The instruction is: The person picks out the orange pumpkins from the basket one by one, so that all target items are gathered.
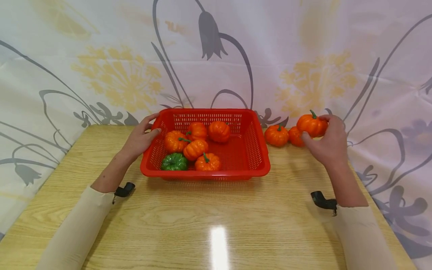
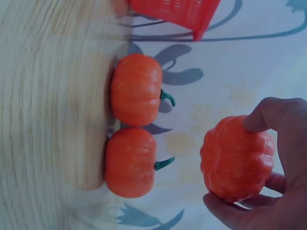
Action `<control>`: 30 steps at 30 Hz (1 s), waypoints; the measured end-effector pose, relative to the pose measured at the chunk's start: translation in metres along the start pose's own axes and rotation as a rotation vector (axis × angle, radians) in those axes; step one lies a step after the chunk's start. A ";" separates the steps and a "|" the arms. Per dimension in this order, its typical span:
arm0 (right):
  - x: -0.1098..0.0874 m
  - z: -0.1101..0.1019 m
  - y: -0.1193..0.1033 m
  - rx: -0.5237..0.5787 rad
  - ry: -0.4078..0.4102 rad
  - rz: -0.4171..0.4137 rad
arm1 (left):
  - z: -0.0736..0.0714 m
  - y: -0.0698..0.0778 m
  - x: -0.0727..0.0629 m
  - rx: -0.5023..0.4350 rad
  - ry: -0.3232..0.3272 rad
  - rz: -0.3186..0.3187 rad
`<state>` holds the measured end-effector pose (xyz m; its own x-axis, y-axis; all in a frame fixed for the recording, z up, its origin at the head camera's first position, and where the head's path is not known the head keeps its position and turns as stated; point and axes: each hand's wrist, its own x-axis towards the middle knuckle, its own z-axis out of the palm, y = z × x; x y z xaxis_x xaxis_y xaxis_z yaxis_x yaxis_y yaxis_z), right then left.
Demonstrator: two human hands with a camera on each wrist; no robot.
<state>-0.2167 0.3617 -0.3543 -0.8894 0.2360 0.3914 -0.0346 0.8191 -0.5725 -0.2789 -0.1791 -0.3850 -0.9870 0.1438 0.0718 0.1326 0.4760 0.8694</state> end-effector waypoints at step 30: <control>0.010 0.013 0.060 0.035 0.063 0.098 | 0.000 0.001 0.000 -0.008 -0.004 0.012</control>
<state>-0.2337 0.4066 -0.3939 -0.8588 0.3478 0.3761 0.0348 0.7721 -0.6346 -0.2785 -0.1793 -0.3843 -0.9849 0.1530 0.0808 0.1441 0.4672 0.8723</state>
